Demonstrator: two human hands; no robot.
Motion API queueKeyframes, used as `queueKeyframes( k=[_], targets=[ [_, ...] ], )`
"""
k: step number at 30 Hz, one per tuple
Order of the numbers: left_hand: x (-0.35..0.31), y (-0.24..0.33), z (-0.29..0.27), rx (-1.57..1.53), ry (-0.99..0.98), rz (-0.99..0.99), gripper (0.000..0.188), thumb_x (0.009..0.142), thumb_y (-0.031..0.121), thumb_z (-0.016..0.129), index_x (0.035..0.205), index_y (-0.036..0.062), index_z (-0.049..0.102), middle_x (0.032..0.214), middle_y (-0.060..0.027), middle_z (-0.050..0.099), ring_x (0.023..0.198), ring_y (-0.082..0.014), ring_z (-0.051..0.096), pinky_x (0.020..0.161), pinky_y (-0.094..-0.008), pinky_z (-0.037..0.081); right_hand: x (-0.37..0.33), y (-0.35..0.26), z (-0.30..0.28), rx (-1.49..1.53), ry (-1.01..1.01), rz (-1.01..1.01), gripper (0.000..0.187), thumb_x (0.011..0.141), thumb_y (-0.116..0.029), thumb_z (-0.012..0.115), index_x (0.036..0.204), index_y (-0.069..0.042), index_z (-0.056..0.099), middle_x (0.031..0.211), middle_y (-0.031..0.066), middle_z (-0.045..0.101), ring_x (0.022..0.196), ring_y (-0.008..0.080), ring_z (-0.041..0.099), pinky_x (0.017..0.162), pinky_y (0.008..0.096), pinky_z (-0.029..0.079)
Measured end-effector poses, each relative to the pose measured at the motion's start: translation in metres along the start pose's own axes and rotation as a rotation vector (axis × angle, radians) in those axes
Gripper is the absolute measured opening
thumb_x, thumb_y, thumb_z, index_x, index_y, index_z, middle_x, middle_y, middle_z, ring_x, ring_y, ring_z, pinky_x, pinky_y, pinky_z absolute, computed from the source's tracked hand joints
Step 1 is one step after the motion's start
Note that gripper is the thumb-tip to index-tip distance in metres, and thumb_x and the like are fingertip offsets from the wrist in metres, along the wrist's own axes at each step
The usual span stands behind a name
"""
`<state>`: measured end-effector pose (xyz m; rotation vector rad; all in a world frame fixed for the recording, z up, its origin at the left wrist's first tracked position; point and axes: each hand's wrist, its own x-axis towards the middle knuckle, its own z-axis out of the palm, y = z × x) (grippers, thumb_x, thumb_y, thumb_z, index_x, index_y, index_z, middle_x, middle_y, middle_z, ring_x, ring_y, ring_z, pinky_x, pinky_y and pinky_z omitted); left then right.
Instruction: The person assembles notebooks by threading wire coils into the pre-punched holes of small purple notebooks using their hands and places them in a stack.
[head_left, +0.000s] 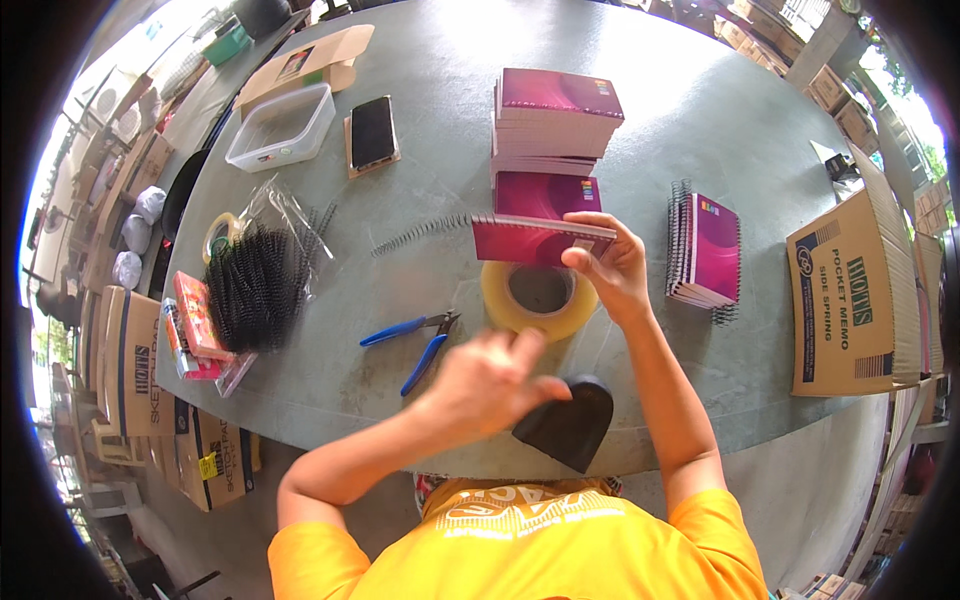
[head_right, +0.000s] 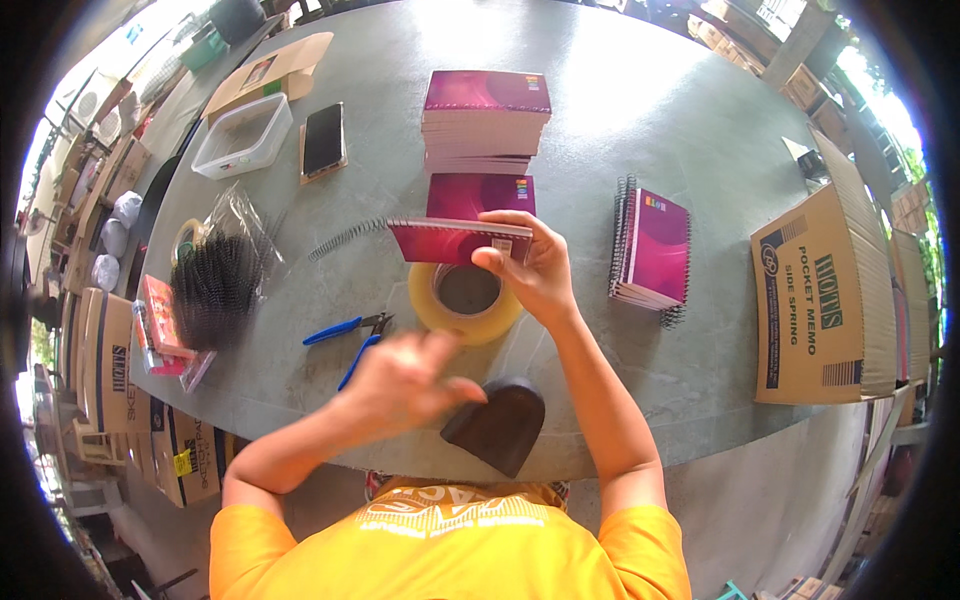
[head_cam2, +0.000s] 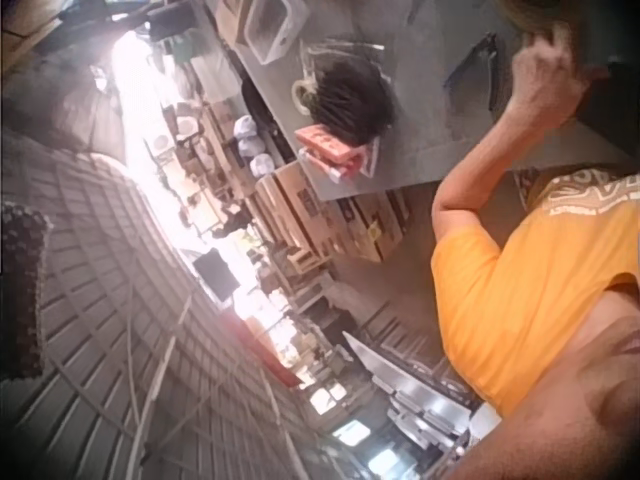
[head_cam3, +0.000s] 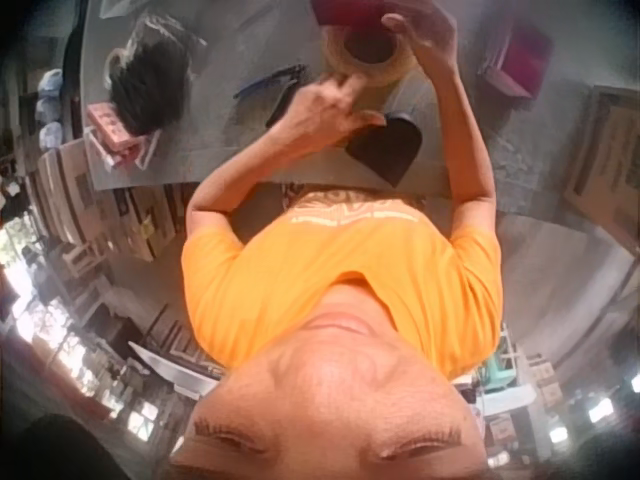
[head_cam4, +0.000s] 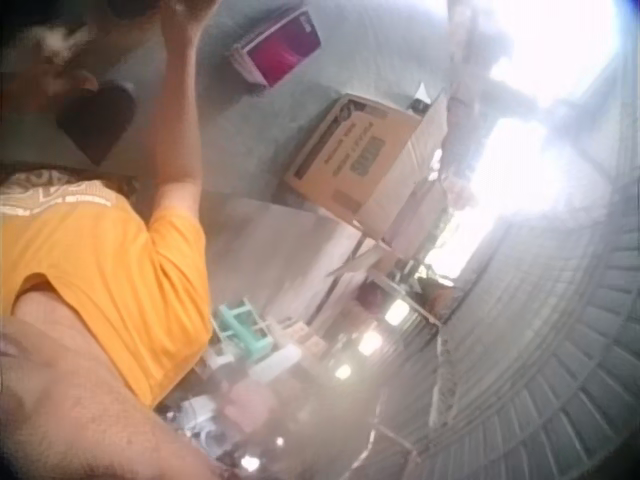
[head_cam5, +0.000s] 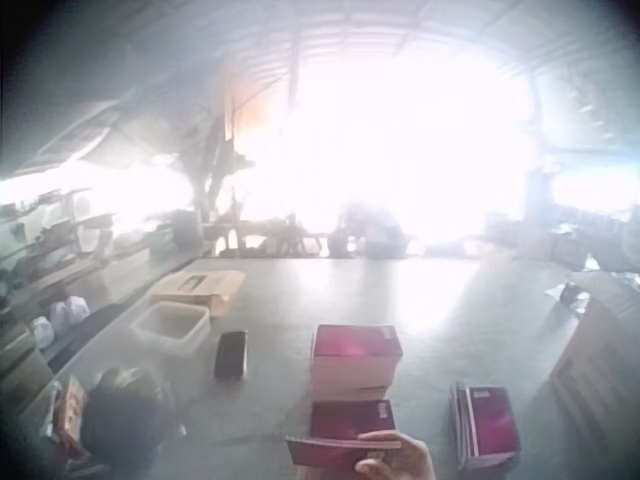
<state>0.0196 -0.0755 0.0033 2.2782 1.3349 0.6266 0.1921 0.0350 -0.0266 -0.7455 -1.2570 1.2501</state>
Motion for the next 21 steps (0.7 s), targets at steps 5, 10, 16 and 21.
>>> queueKeyframes(
  k=[5,10,16,21],
  targets=[
    [-0.011,0.008,0.022,-0.317,-0.155,0.016,0.052,0.073,0.011,0.073,0.122,0.0122,0.057,0.096,-0.0146,0.057,0.083,-0.0308,0.058,0.074,-0.0392,0.051,0.015,-0.003,-0.006,-0.108,-0.125,0.024,0.015,0.083,-0.005,0.069,0.097,-0.002,0.067,0.081,-0.0013,0.066,0.073,0.0040,0.058,0.065,0.0183,0.047],
    [0.031,-0.024,-0.086,0.168,0.710,0.040,0.038,0.076,0.009,0.069,0.113,0.0095,0.061,0.084,-0.0081,0.058,0.078,-0.0247,0.056,0.068,-0.0358,0.049,0.010,-0.001,-0.019,-0.052,-0.181,0.064,0.016,0.081,-0.002,0.070,0.097,-0.002,0.068,0.086,0.0006,0.068,0.075,0.0053,0.059,0.066,0.0198,0.049],
    [0.044,-0.033,-0.083,0.266,0.610,0.185,0.033,0.072,0.003,0.071,0.104,0.0074,0.066,0.084,-0.0052,0.060,0.081,-0.0207,0.056,0.070,-0.0312,0.047,0.011,-0.004,-0.014,0.034,-0.154,0.183,0.018,0.080,0.001,0.070,0.097,0.000,0.068,0.085,0.0014,0.068,0.079,0.0077,0.061,0.072,0.0219,0.051],
    [0.045,-0.033,-0.063,0.326,0.385,0.195,0.035,0.070,0.002,0.072,0.105,0.0071,0.067,0.085,-0.0037,0.058,0.080,-0.0174,0.054,0.063,-0.0308,0.047,0.008,-0.007,-0.016,-0.125,-0.150,0.156,0.015,0.081,0.005,0.066,0.096,0.001,0.067,0.091,0.0038,0.068,0.084,0.0099,0.062,0.080,0.0237,0.053]
  ],
)
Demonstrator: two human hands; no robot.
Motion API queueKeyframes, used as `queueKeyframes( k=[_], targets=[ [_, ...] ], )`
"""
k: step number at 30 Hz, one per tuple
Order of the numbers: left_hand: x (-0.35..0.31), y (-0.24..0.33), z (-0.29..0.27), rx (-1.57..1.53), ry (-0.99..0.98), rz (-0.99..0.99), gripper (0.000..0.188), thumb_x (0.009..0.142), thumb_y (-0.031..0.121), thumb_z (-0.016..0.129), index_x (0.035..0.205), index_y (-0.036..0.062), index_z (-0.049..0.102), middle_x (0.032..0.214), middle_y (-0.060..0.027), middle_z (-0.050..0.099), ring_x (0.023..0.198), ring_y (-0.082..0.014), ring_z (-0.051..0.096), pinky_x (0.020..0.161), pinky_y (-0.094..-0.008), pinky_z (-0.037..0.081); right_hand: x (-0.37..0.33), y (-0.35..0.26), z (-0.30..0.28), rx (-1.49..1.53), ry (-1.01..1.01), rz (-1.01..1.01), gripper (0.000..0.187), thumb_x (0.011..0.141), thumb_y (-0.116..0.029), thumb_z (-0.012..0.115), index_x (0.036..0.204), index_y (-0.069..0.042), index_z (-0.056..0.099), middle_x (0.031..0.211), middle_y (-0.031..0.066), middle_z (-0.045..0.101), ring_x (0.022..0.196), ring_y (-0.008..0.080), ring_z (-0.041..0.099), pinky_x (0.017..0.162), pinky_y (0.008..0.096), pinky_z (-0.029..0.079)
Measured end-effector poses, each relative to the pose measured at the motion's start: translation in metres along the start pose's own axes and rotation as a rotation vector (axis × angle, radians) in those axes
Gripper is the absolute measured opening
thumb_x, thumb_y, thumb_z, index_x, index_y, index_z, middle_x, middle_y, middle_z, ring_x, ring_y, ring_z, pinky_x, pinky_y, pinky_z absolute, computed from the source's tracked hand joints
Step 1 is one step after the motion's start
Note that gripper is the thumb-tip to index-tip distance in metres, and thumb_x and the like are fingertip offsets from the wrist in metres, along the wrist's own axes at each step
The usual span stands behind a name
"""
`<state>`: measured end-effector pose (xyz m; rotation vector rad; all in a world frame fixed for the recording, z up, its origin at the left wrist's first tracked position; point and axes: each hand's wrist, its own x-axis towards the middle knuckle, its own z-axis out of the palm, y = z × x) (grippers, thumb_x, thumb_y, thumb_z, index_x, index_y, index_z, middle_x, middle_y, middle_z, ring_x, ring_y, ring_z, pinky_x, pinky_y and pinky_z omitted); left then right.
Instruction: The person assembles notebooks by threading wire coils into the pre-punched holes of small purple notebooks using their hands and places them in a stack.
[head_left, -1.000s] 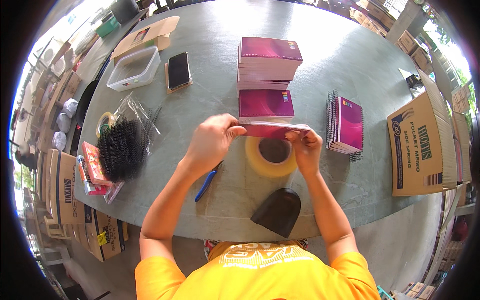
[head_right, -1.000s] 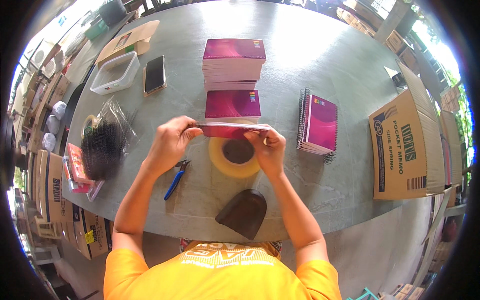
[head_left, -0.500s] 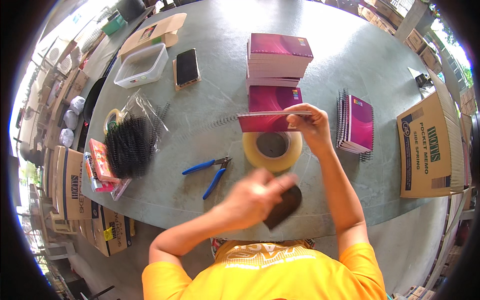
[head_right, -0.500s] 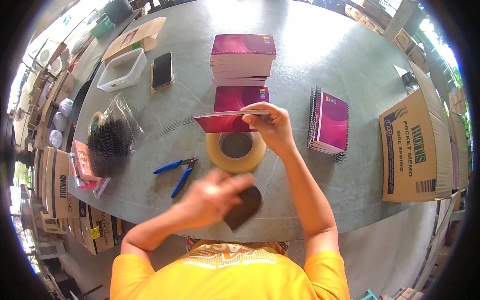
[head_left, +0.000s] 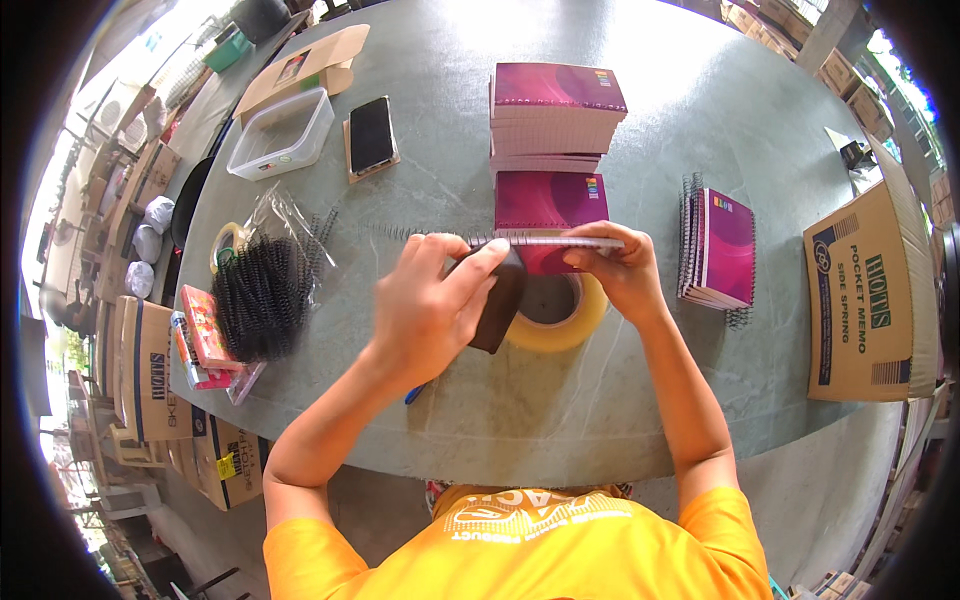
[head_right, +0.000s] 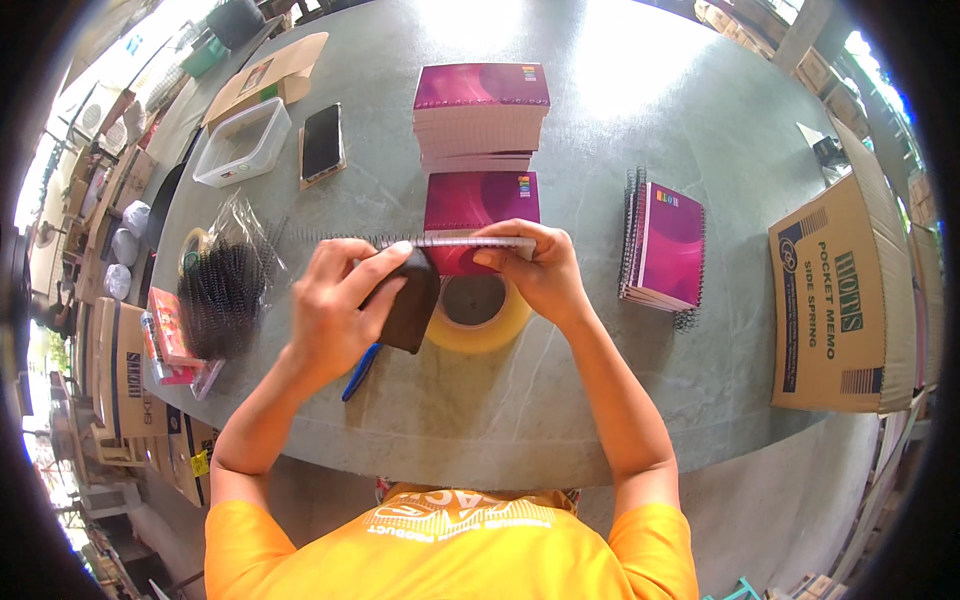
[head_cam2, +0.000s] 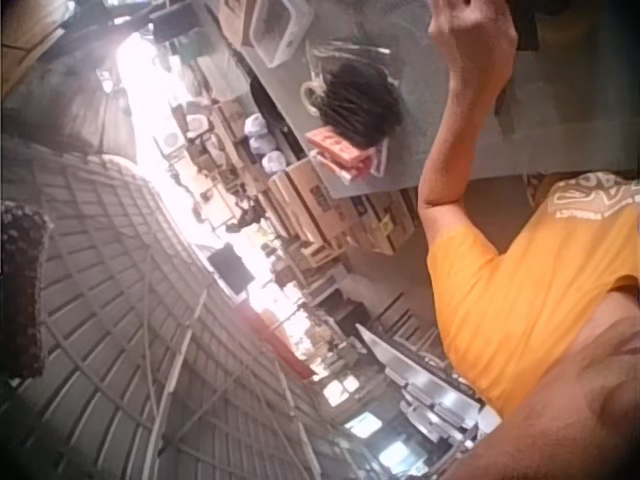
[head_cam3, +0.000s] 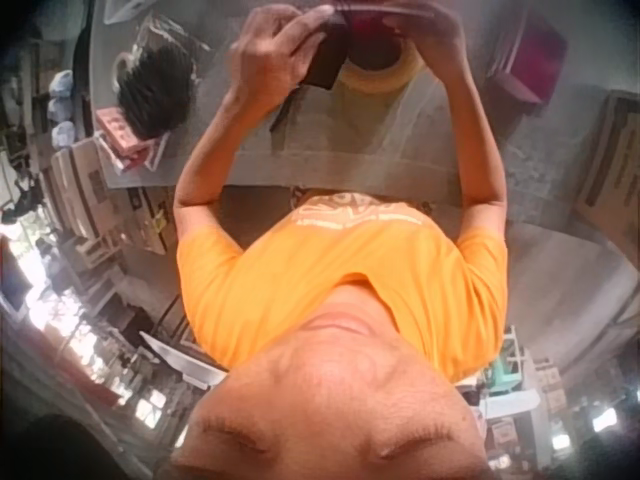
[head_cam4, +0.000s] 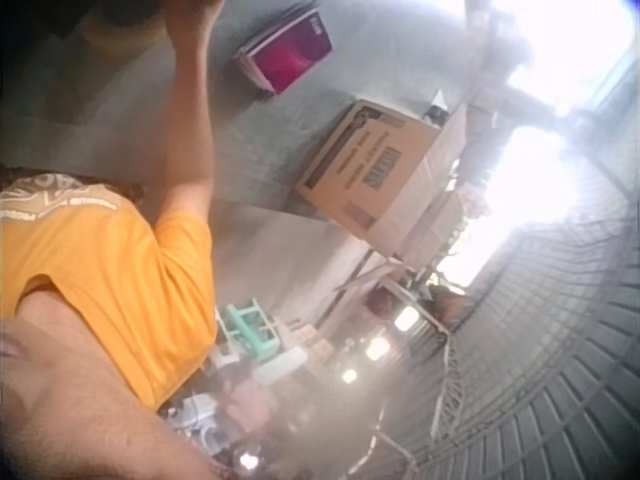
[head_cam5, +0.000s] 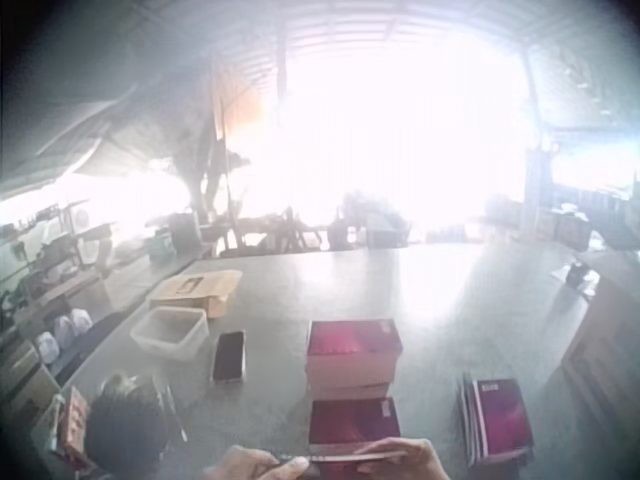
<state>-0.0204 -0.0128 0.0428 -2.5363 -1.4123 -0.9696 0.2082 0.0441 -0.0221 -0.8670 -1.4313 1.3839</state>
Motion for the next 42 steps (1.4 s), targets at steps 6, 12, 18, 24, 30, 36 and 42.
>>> queueKeyframes(
  k=[6,12,18,24,30,36,42],
  targets=[
    [0.022,0.004,-0.007,-0.059,0.060,-0.012,0.034,0.070,0.002,0.072,0.103,0.0085,0.068,0.083,-0.0062,0.057,0.079,-0.0193,0.056,0.063,-0.0297,0.048,-0.006,0.002,0.001,0.105,-0.038,-0.086,0.016,0.081,0.005,0.066,0.096,0.001,0.067,0.092,0.0041,0.068,0.084,0.0093,0.061,0.077,0.0228,0.050],
    [0.038,0.006,-0.016,-0.194,0.314,-0.131,0.035,0.069,0.002,0.075,0.102,0.0124,0.069,0.084,-0.0074,0.058,0.074,-0.0201,0.058,0.066,-0.0288,0.048,-0.012,-0.001,0.001,0.032,-0.032,-0.064,0.018,0.081,0.004,0.066,0.098,-0.001,0.067,0.094,0.0028,0.068,0.088,0.0093,0.060,0.082,0.0241,0.049],
    [0.048,0.009,-0.018,-0.195,0.355,-0.108,0.028,0.073,0.001,0.074,0.099,0.0042,0.065,0.089,-0.0049,0.060,0.076,-0.0129,0.059,0.064,-0.0249,0.048,-0.013,-0.001,-0.002,0.040,-0.005,-0.049,0.020,0.083,0.006,0.062,0.101,-0.002,0.067,0.098,0.0026,0.068,0.092,0.0092,0.059,0.084,0.0245,0.049],
    [-0.025,0.048,0.045,-0.367,-0.257,0.097,0.035,0.070,0.018,0.079,0.102,0.0107,0.065,0.098,-0.0116,0.055,0.081,-0.0289,0.057,0.074,-0.0380,0.049,-0.009,-0.003,-0.008,0.074,-0.063,-0.058,0.023,0.083,0.005,0.063,0.104,-0.003,0.066,0.101,0.0031,0.067,0.096,0.0102,0.059,0.087,0.0260,0.048],
    [0.028,-0.007,0.044,-0.192,-0.025,0.213,0.037,0.067,0.012,0.078,0.099,0.0099,0.060,0.089,-0.0066,0.057,0.085,-0.0270,0.055,0.073,-0.0380,0.043,-0.013,-0.006,-0.007,0.074,-0.088,-0.058,0.024,0.081,0.003,0.066,0.104,-0.004,0.068,0.101,0.0032,0.066,0.093,0.0110,0.059,0.085,0.0258,0.047],
    [0.030,-0.003,0.038,-0.081,-0.064,0.175,0.025,0.074,0.014,0.074,0.093,0.0058,0.060,0.077,-0.0069,0.061,0.075,-0.0262,0.057,0.072,-0.0357,0.042,-0.011,-0.005,-0.009,-0.032,-0.096,-0.108,0.026,0.081,0.003,0.065,0.105,-0.007,0.069,0.099,0.0021,0.066,0.091,0.0114,0.059,0.084,0.0257,0.047],
    [0.032,-0.004,0.036,-0.070,-0.049,0.192,0.023,0.076,0.023,0.071,0.091,0.0072,0.061,0.083,-0.0034,0.062,0.081,-0.0217,0.056,0.073,-0.0353,0.040,-0.012,-0.004,-0.007,0.033,-0.074,-0.086,0.028,0.082,0.006,0.063,0.106,-0.007,0.069,0.100,0.0025,0.067,0.093,0.0116,0.059,0.086,0.0259,0.047]
  ],
)
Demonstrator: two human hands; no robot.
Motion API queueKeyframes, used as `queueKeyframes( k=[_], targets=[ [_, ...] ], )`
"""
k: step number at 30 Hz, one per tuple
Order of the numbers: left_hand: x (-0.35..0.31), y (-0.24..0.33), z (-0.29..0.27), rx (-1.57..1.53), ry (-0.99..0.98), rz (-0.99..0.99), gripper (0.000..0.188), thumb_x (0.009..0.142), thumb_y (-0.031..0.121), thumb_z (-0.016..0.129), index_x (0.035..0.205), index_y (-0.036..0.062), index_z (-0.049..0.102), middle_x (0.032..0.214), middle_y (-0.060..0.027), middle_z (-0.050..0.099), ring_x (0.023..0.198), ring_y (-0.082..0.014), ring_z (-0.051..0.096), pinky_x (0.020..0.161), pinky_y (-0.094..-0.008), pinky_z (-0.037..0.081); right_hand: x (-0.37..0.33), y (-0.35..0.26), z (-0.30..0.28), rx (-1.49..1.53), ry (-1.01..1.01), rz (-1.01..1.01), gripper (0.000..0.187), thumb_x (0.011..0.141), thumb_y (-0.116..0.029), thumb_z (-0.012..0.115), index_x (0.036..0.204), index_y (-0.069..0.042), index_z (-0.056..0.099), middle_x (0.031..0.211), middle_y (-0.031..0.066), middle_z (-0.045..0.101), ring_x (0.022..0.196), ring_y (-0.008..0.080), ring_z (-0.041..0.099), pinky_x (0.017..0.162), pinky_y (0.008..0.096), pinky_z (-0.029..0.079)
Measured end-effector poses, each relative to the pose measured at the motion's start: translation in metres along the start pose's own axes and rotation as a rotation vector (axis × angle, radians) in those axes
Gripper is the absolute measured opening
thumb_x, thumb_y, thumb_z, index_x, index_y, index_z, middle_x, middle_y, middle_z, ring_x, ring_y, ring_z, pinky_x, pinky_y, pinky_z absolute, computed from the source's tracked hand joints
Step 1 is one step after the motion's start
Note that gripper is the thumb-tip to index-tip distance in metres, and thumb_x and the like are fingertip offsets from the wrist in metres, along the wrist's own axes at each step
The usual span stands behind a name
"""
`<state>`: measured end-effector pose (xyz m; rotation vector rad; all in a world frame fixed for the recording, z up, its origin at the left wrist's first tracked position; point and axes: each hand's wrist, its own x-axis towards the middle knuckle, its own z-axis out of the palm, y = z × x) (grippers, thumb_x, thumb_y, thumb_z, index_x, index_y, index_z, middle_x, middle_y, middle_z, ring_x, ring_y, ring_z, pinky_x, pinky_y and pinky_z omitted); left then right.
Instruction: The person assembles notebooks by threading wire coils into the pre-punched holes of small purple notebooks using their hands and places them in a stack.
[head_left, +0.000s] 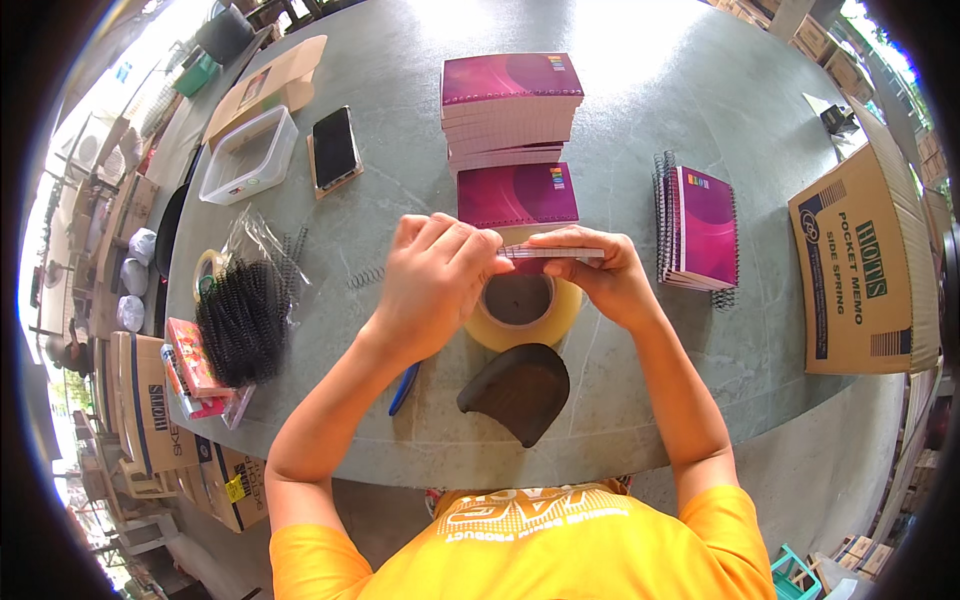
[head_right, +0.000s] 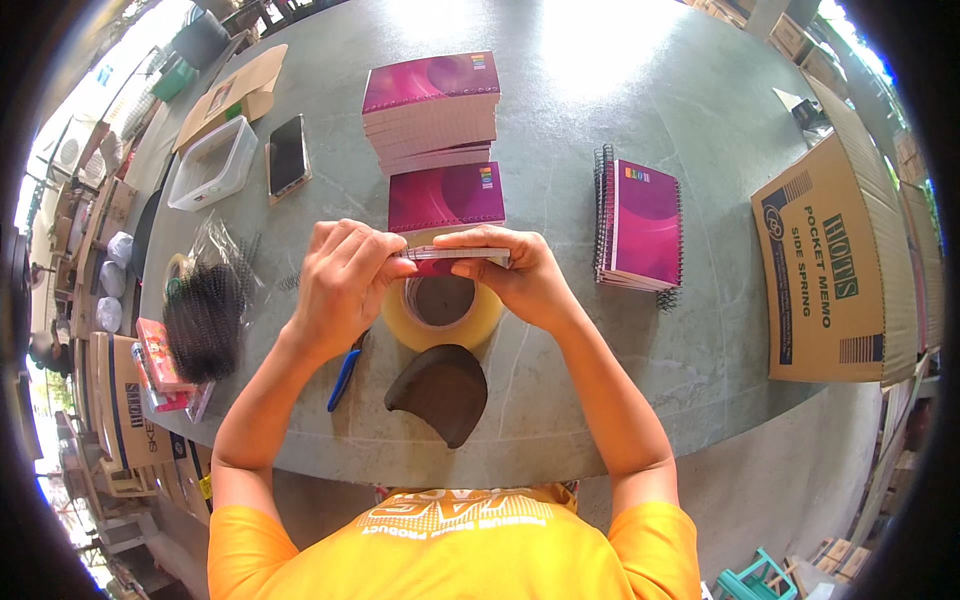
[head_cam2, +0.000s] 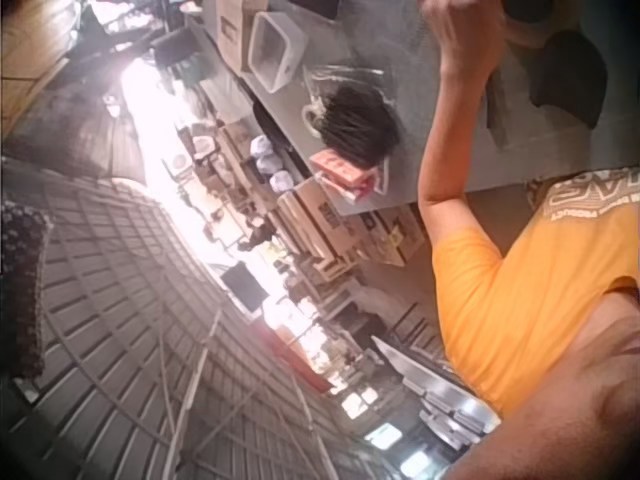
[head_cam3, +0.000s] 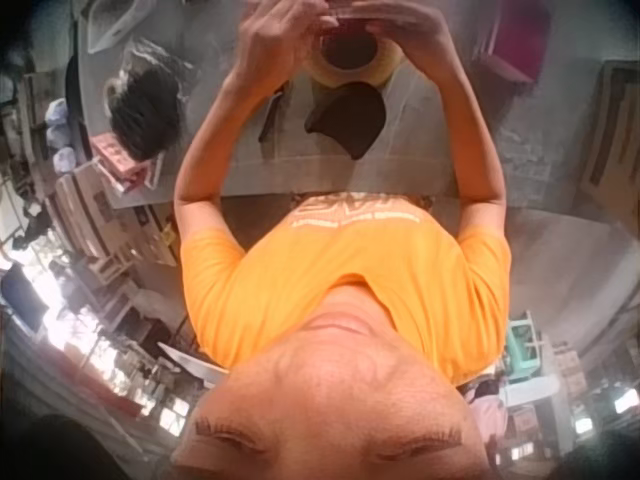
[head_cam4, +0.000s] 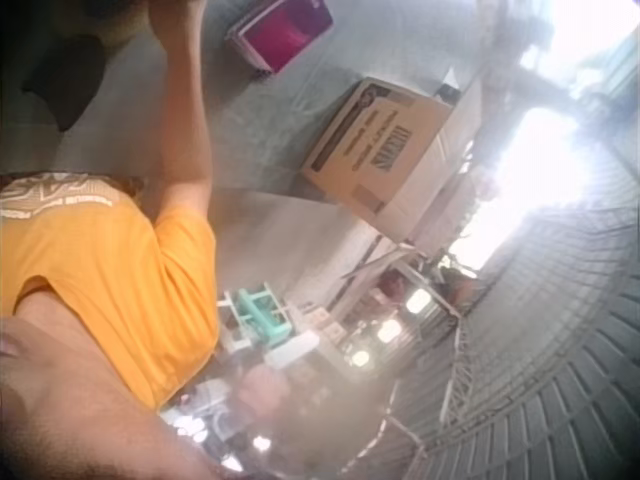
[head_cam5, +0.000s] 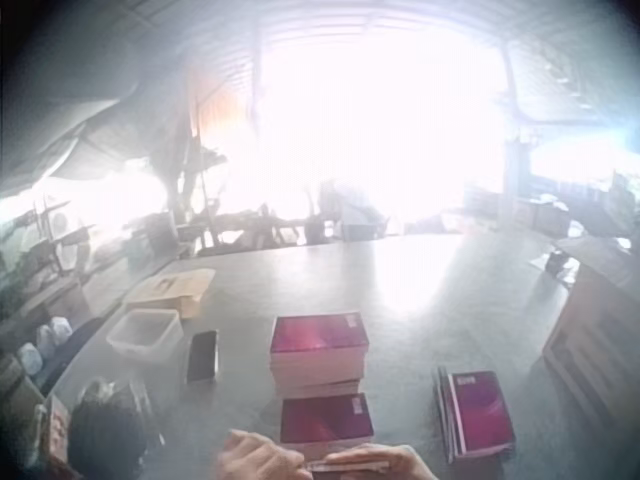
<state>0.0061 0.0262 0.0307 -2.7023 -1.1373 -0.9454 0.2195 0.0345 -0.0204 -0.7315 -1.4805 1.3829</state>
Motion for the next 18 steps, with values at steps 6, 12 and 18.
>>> queueKeyframes(
  k=[6,12,18],
  targets=[
    [0.003,0.004,-0.004,0.142,0.031,0.039,0.020,0.075,0.021,0.071,0.085,0.0086,0.059,0.083,-0.0006,0.061,0.082,-0.0196,0.055,0.073,-0.0341,0.040,0.001,0.000,-0.002,-0.027,-0.022,-0.026,0.026,0.080,0.007,0.063,0.104,-0.003,0.069,0.103,0.0070,0.067,0.096,0.0146,0.060,0.087,0.0273,0.048],
    [-0.014,0.033,-0.002,0.223,0.134,0.107,0.039,0.070,0.032,0.076,0.091,0.0063,0.055,0.080,-0.0071,0.054,0.079,-0.0239,0.055,0.069,-0.0373,0.044,-0.002,-0.003,0.000,-0.002,0.030,0.053,0.021,0.083,0.000,0.065,0.104,-0.004,0.068,0.101,0.0028,0.066,0.093,0.0099,0.058,0.085,0.0251,0.046],
    [-0.063,0.067,0.011,-0.232,-0.270,-0.066,0.049,0.073,0.021,0.075,0.118,0.0111,0.058,0.087,-0.0104,0.057,0.081,-0.0298,0.058,0.067,-0.0354,0.052,-0.001,-0.007,0.003,0.063,0.069,0.002,0.016,0.085,-0.007,0.066,0.100,0.001,0.066,0.097,0.0053,0.068,0.090,0.0081,0.058,0.079,0.0223,0.047]
  ],
)
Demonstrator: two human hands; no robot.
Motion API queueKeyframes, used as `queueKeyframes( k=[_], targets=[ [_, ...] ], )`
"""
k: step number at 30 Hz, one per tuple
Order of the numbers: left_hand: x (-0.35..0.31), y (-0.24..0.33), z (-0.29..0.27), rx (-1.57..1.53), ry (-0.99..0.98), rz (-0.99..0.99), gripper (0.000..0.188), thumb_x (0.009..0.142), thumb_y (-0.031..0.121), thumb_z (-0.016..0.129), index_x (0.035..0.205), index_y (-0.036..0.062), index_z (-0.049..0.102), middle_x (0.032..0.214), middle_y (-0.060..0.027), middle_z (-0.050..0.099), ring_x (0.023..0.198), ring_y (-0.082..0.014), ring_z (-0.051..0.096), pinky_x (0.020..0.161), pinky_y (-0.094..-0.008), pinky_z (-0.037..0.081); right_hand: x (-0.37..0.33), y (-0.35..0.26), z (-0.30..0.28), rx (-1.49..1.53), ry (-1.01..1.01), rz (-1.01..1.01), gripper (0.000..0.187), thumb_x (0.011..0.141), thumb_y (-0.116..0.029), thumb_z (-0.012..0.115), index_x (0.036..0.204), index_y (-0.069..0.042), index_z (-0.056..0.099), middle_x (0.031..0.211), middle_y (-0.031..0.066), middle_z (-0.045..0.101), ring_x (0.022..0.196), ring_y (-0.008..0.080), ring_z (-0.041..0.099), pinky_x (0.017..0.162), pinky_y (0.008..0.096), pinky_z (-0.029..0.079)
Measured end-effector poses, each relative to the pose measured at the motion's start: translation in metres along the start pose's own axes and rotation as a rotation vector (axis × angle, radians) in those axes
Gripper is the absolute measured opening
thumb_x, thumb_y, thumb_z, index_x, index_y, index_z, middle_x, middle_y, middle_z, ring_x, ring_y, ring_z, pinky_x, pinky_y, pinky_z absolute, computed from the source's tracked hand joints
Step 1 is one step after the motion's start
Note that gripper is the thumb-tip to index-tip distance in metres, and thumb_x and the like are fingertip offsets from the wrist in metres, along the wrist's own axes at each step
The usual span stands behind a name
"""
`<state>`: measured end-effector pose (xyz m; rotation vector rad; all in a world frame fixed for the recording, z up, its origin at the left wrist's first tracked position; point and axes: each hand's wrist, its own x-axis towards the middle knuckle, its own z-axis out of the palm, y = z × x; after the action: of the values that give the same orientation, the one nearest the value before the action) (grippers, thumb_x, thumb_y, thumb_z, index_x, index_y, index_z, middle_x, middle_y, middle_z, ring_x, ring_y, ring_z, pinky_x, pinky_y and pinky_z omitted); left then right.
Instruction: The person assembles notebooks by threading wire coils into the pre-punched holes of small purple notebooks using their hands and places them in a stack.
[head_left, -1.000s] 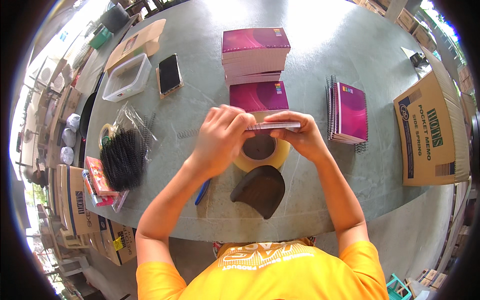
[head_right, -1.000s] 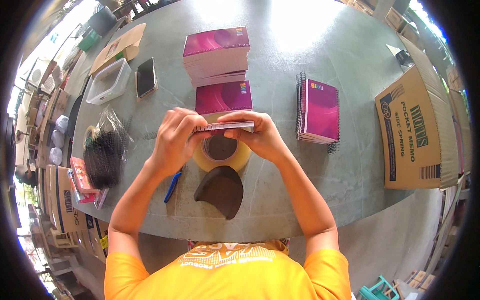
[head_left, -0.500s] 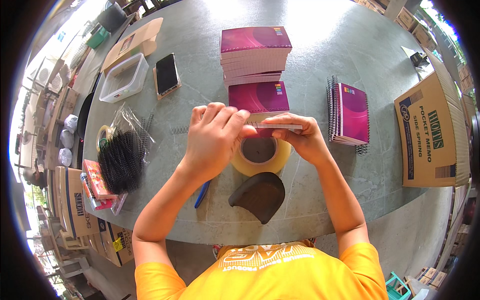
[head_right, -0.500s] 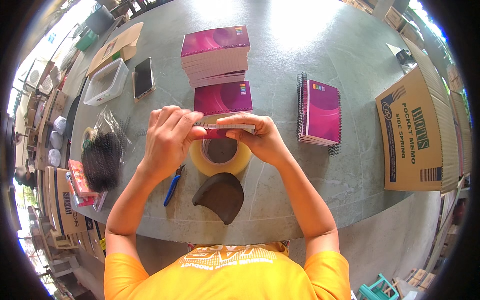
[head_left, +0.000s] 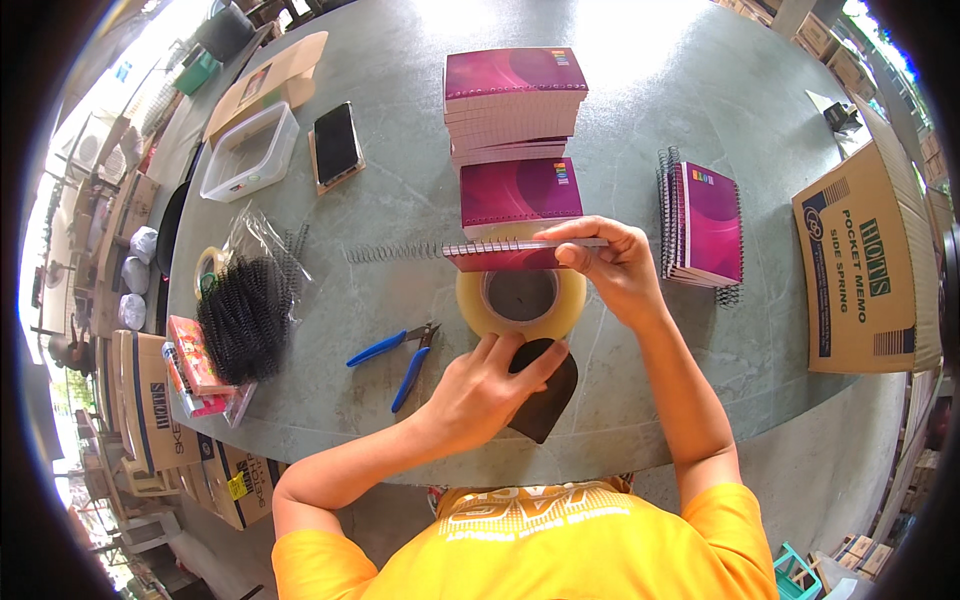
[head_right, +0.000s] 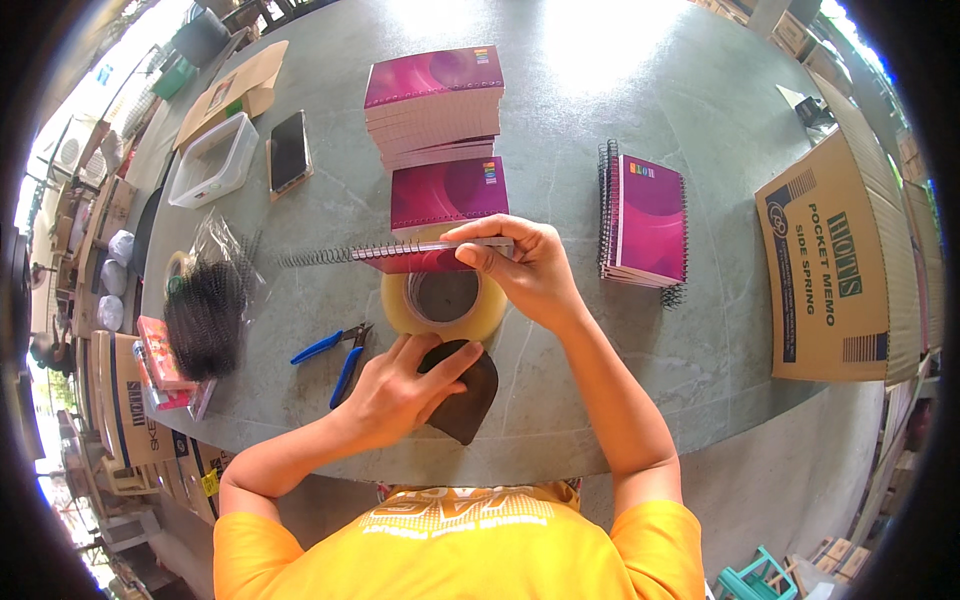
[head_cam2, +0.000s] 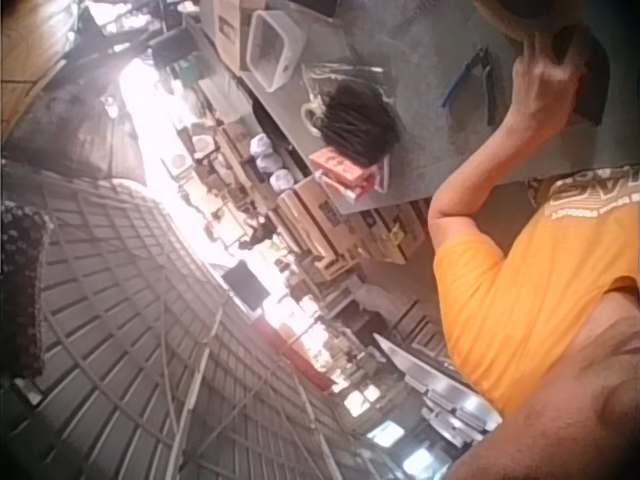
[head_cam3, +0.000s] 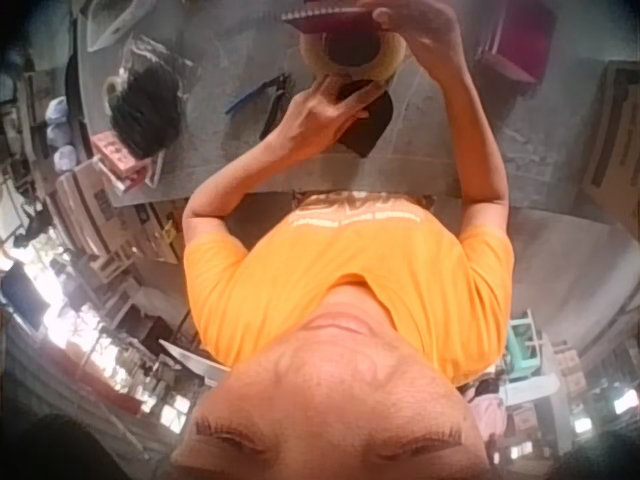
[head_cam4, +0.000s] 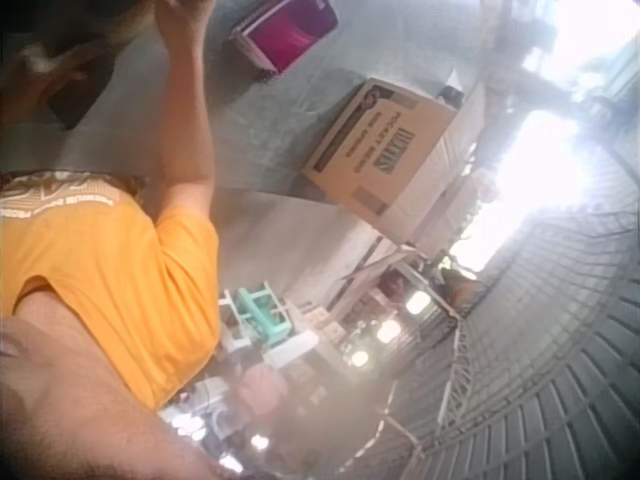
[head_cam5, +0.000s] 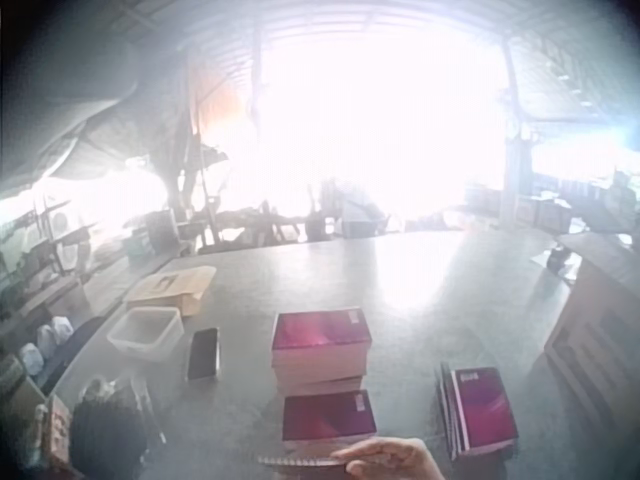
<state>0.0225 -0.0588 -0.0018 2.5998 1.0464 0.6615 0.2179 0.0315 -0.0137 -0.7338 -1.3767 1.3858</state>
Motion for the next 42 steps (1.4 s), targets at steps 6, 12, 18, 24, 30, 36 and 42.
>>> queueKeyframes(
  k=[6,12,18,24,30,36,42],
  targets=[
    [0.038,-0.018,-0.068,0.169,0.497,-0.078,0.034,0.073,0.000,0.066,0.106,0.0095,0.065,0.083,-0.0076,0.060,0.071,-0.0242,0.054,0.061,-0.0360,0.048,-0.004,0.006,0.000,0.043,0.036,-0.098,0.012,0.086,-0.006,0.066,0.096,0.001,0.067,0.092,0.0054,0.069,0.086,0.0085,0.060,0.077,0.0220,0.048],
    [0.051,-0.013,-0.080,0.190,0.513,-0.084,0.028,0.074,0.001,0.069,0.101,0.0075,0.065,0.085,-0.0093,0.061,0.075,-0.0232,0.057,0.066,-0.0332,0.046,-0.003,0.004,0.003,0.017,0.020,-0.055,0.010,0.085,-0.003,0.065,0.095,0.000,0.067,0.092,0.0056,0.069,0.087,0.0089,0.060,0.079,0.0226,0.048],
    [0.052,-0.010,-0.054,-0.048,0.226,-0.250,0.028,0.071,0.001,0.071,0.098,0.0077,0.068,0.086,-0.0093,0.062,0.078,-0.0252,0.058,0.072,-0.0334,0.048,-0.001,0.004,0.004,0.125,0.026,-0.073,0.012,0.085,-0.001,0.064,0.097,-0.001,0.066,0.094,0.0040,0.068,0.086,0.0088,0.059,0.078,0.0234,0.048],
    [0.067,-0.014,-0.059,0.066,0.309,-0.137,0.029,0.071,0.001,0.071,0.099,0.0073,0.067,0.087,-0.0098,0.063,0.078,-0.0252,0.060,0.074,-0.0331,0.049,-0.004,-0.007,-0.008,-0.157,-0.114,0.129,0.020,0.084,0.005,0.062,0.102,-0.001,0.065,0.095,0.0034,0.068,0.088,0.0080,0.058,0.080,0.0239,0.048],
    [0.075,-0.021,-0.066,-0.007,0.523,-0.220,0.034,0.069,0.002,0.074,0.103,0.0070,0.067,0.081,-0.0086,0.057,0.074,-0.0231,0.059,0.070,-0.0322,0.050,-0.001,-0.006,-0.012,-0.243,-0.156,0.080,0.032,0.084,0.007,0.056,0.114,-0.003,0.063,0.104,0.0042,0.068,0.092,0.0075,0.057,0.084,0.0246,0.047],
    [0.093,-0.007,-0.067,0.054,0.485,-0.156,0.027,0.073,0.001,0.070,0.099,0.0070,0.067,0.083,-0.0098,0.059,0.077,-0.0241,0.060,0.071,-0.0344,0.050,-0.003,-0.012,-0.013,-0.331,-0.170,0.176,0.029,0.085,0.004,0.058,0.114,-0.001,0.062,0.106,0.0042,0.067,0.096,0.0076,0.057,0.087,0.0260,0.047],
    [0.025,0.014,0.009,-0.104,-0.043,-0.109,0.025,0.076,0.017,0.073,0.097,0.0055,0.065,0.081,-0.0092,0.055,0.076,-0.0270,0.057,0.065,-0.0367,0.051,0.002,-0.002,-0.008,-0.139,-0.109,0.044,0.024,0.088,-0.006,0.062,0.112,-0.001,0.064,0.103,0.0046,0.067,0.094,0.0081,0.058,0.085,0.0244,0.047]
  ],
)
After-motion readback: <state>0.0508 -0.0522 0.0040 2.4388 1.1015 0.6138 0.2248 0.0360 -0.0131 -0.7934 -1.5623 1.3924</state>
